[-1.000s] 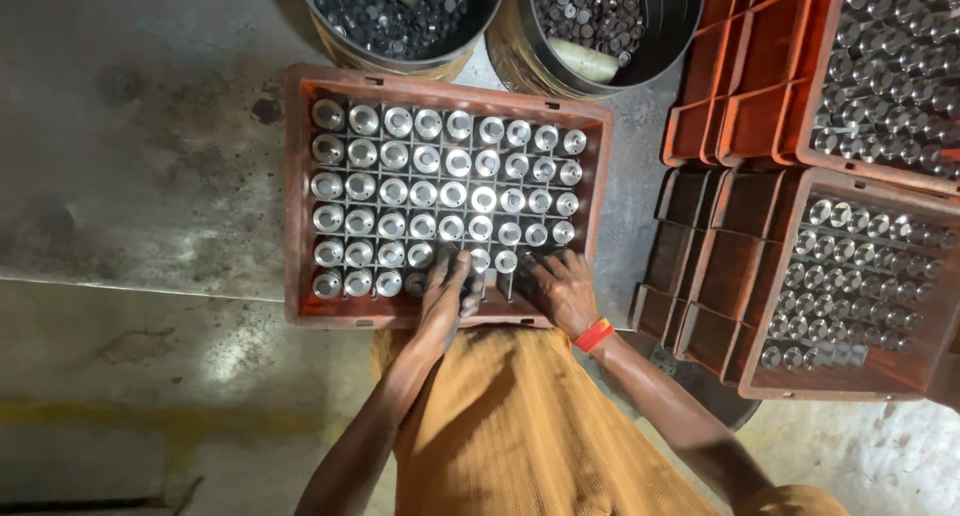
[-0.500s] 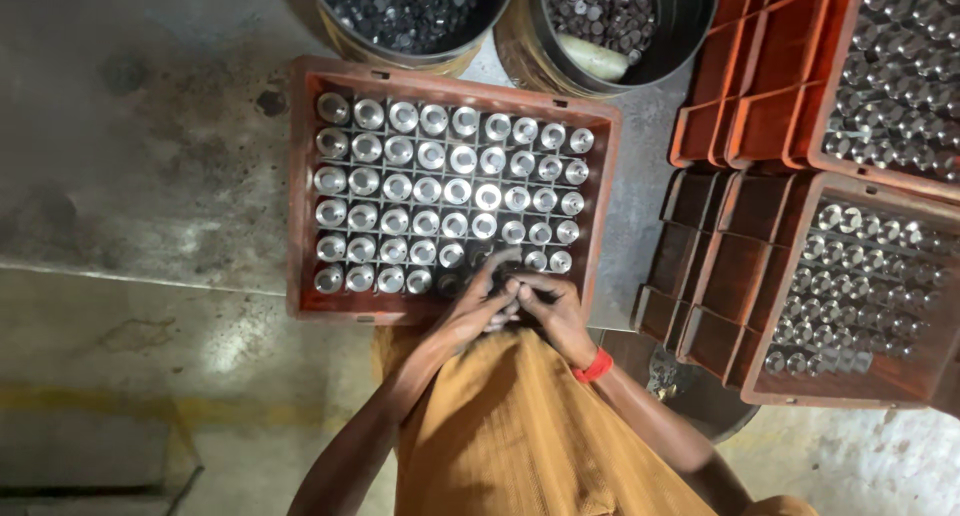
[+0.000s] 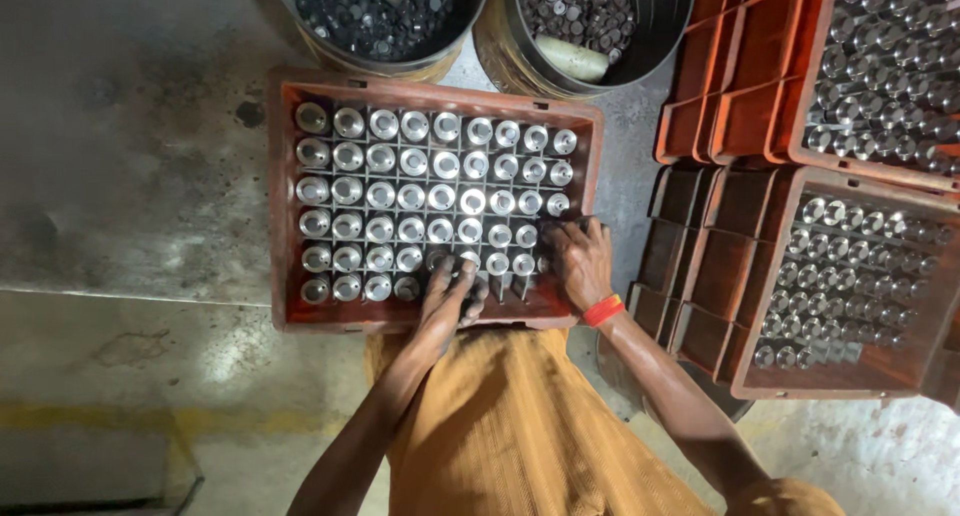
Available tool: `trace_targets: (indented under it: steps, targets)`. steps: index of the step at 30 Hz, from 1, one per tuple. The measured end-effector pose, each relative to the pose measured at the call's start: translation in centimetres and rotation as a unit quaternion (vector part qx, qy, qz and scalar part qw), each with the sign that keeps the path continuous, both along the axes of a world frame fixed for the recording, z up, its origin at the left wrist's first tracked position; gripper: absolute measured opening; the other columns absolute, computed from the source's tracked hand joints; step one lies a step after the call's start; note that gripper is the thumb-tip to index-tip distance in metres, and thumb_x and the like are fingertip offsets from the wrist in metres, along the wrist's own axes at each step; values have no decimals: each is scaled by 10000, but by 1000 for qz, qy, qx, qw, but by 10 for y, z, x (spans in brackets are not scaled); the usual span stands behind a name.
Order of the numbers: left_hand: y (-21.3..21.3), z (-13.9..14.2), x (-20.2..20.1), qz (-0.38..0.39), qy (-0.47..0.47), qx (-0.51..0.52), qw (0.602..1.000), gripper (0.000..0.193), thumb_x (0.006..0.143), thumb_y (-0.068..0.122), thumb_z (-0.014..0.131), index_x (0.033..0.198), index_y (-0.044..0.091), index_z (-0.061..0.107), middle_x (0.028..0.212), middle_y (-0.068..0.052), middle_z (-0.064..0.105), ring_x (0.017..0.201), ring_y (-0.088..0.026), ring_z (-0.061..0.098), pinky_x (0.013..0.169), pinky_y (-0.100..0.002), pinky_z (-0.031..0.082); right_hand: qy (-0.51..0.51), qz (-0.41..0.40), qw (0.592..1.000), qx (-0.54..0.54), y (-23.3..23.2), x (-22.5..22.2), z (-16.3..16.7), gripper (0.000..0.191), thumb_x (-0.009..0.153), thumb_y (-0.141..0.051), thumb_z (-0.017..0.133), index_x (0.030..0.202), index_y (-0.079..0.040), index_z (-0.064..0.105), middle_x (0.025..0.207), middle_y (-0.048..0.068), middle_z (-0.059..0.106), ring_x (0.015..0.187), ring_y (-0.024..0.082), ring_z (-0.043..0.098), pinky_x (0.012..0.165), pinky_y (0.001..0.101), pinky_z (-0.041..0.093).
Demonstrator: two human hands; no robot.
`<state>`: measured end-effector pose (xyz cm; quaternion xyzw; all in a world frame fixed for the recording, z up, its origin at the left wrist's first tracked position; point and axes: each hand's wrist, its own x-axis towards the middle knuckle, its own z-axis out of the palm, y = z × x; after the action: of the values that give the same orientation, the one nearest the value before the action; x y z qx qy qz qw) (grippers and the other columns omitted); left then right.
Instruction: The person picks small cylindrical metal parts from buckets and places them one at a time into the cells of a compartmentalized tray on the workbench, filling the grid. They occasionally reposition the tray and reach into different buckets for more parts.
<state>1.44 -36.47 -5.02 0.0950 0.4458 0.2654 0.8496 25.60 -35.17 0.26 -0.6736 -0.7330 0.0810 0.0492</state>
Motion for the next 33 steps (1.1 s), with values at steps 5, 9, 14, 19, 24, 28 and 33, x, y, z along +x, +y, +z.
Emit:
trace_targets:
  steps: [5, 9, 14, 19, 24, 28, 33]
  targets:
    - [6, 9, -2, -20, -15, 111, 994, 395, 1137, 408, 582, 1216, 48, 725, 807, 16, 526, 570, -36, 419, 463, -184, 267, 52, -18, 998, 5, 2, -4, 27, 275, 878, -217, 740, 1126, -98, 750, 1006, 89, 739, 910, 316, 578, 794, 451, 409]
    - [2, 24, 5, -101, 53, 165, 980, 380, 997, 360, 650, 1323, 168, 618, 781, 40, 589, 571, -33, 490, 456, -196, 371, 389, -58, 912, -118, -28, -37, 27, 420, 891, -253, 767, 1259, -63, 698, 1125, 129, 750, 961, 296, 666, 874, 410, 512]
    - [0, 27, 3, -117, 91, 40, 988, 443, 979, 526, 505, 1270, 220, 640, 603, 39, 537, 442, -44, 436, 372, -210, 275, 395, -177, 895, -109, -58, -39, 3, 270, 935, -198, 790, 1179, -82, 784, 1137, 107, 799, 993, 267, 733, 909, 374, 577]
    - [8, 10, -14, -15, 113, 32, 993, 357, 950, 418, 675, 1210, 178, 631, 654, 50, 541, 499, -34, 434, 407, -213, 259, -2, -23, 999, 38, -69, 1, -3, 413, 794, -68, 760, 1193, -173, 760, 1249, 54, 764, 893, 263, 593, 804, 413, 434]
    - [30, 20, -18, -20, 157, 56, 986, 296, 953, 392, 692, 1138, 162, 676, 690, 58, 514, 551, -25, 419, 434, -196, 267, -21, -2, 1000, 7, -68, -2, -16, 433, 821, -79, 693, 1243, -164, 739, 1076, 23, 716, 920, 275, 537, 795, 440, 382]
    - [70, 46, -15, -33, 251, 194, 948, 257, 996, 370, 616, 1110, 145, 664, 800, 53, 602, 606, -55, 514, 495, -221, 418, -19, 2, 999, -43, -62, -6, -18, 375, 802, -99, 665, 1169, -128, 735, 1052, 43, 691, 970, 302, 552, 799, 477, 382]
    - [160, 69, -12, 7, 390, 470, 792, 196, 1086, 276, 594, 1034, 99, 661, 905, -62, 677, 847, -178, 664, 819, -359, 579, 48, 0, 999, -24, -55, 5, 8, 401, 830, -175, 706, 1226, -113, 729, 1029, 47, 717, 938, 295, 569, 790, 468, 387]
